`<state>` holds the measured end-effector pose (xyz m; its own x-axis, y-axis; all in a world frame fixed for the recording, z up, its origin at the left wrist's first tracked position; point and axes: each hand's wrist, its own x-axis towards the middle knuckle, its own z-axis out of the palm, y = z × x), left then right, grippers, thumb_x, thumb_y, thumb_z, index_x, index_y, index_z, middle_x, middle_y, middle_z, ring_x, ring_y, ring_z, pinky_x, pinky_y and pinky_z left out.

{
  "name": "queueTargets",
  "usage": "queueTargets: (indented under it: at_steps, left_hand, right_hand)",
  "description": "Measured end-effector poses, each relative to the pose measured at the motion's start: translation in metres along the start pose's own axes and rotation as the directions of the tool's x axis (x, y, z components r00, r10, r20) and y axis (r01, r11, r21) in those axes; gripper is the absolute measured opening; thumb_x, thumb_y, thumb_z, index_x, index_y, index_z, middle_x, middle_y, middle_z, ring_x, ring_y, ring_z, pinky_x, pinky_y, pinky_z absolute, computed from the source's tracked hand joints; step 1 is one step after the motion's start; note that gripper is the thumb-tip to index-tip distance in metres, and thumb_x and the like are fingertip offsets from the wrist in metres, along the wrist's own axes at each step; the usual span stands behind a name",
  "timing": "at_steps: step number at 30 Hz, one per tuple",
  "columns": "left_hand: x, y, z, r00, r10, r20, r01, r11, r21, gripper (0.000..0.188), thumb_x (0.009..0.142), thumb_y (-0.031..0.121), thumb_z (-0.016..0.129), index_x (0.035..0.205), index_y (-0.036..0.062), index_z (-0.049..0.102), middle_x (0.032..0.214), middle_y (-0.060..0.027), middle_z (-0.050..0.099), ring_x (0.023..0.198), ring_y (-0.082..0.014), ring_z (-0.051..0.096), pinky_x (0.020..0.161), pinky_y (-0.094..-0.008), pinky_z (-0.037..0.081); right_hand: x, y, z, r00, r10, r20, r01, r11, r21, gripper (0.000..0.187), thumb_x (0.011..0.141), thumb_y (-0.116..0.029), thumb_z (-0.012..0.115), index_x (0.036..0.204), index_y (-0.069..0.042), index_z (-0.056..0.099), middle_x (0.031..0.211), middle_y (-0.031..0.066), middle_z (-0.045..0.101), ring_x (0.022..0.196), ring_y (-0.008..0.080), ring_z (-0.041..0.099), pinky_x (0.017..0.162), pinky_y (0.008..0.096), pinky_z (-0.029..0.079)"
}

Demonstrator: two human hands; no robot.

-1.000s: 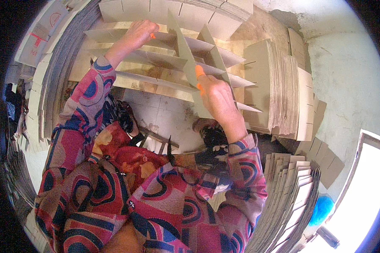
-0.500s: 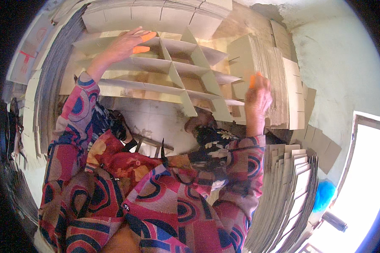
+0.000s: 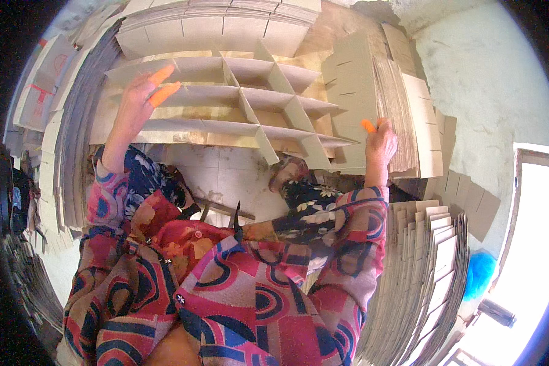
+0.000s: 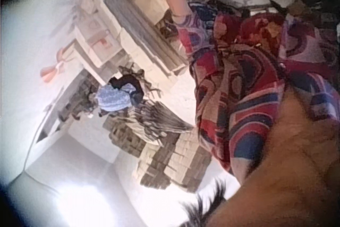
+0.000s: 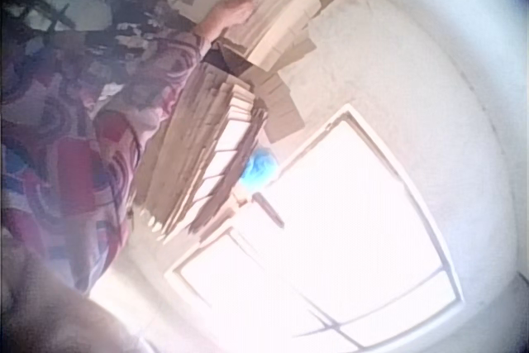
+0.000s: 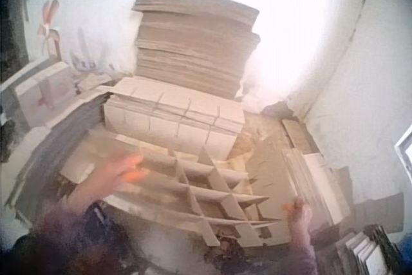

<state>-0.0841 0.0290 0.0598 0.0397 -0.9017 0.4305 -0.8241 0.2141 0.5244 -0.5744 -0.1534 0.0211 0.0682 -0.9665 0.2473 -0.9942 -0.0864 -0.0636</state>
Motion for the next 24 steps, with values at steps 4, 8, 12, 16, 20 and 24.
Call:
queueTargets:
  at_steps: [4,8,12,16,20,24]
  left_hand:
    - [-0.043,0.008,-0.007,0.998,0.055,-0.032,-0.052,0.993,0.101,0.042,0.076,0.016,0.074,0.115,0.0035,0.063,0.104,-0.0174,0.066,0.094,-0.0355,0.061,0.085,-0.0412,0.048]
    - [-0.055,0.019,-0.002,0.985,0.159,-0.074,-0.144,0.974,0.175,0.040,0.071,0.021,0.078,0.102,0.0016,0.064,0.083,-0.0150,0.066,0.079,-0.0323,0.062,0.076,-0.0412,0.049]
    - [-0.061,0.012,0.013,0.985,0.169,-0.027,-0.160,0.967,0.200,0.042,0.074,0.024,0.075,0.107,0.0027,0.061,0.082,-0.0133,0.064,0.080,-0.0297,0.060,0.079,-0.0379,0.047]
    - [-0.070,0.002,0.025,0.997,0.019,0.075,-0.032,0.983,0.182,0.032,0.075,0.016,0.073,0.104,0.0057,0.065,0.088,-0.0119,0.065,0.079,-0.0298,0.058,0.072,-0.0396,0.047]
    - [-0.072,-0.006,0.035,0.994,0.102,0.035,-0.105,0.986,0.132,0.021,0.074,0.009,0.069,0.094,0.0055,0.066,0.078,-0.0101,0.062,0.073,-0.0283,0.056,0.066,-0.0379,0.046]
    - [-0.069,-0.008,0.039,0.990,0.142,0.016,-0.143,0.988,0.065,0.015,0.073,0.006,0.065,0.088,0.0047,0.065,0.073,-0.0098,0.061,0.072,-0.0279,0.056,0.065,-0.0375,0.046]
  right_hand:
    - [-0.008,-0.028,-0.039,0.959,0.131,-0.250,-0.096,0.984,0.147,0.028,0.081,-0.008,0.064,0.108,-0.008,0.058,0.089,0.0174,0.067,0.077,0.0356,0.065,0.068,0.0446,0.049]
    - [-0.028,-0.095,-0.110,0.906,0.033,-0.422,0.154,0.902,0.403,0.041,0.083,-0.002,0.062,0.123,-0.004,0.056,0.095,0.0148,0.068,0.076,0.0208,0.065,0.063,0.0320,0.050]
    - [-0.043,-0.158,-0.108,0.883,-0.264,-0.388,0.469,0.548,0.692,0.046,0.088,-0.008,0.061,0.133,-0.003,0.050,0.084,0.0028,0.065,0.065,0.0098,0.054,0.063,0.0227,0.048]
    - [-0.073,-0.212,-0.115,0.859,-0.494,-0.136,0.442,0.581,0.684,0.055,0.081,-0.001,0.069,0.133,-0.002,0.050,0.095,-0.0021,0.068,0.060,0.0052,0.031,0.065,0.0139,0.041]
    - [-0.083,-0.243,-0.115,0.836,-0.533,-0.128,0.454,0.543,0.706,0.059,0.077,0.002,0.072,0.132,-0.002,0.051,0.079,0.0051,0.062,0.058,0.0107,0.031,0.055,0.0195,0.037]
    - [-0.084,-0.257,-0.109,0.814,-0.572,-0.105,0.476,0.552,0.684,0.057,0.082,-0.005,0.070,0.134,-0.005,0.048,0.064,0.0199,0.051,0.051,0.0207,0.042,0.052,0.0294,0.044]
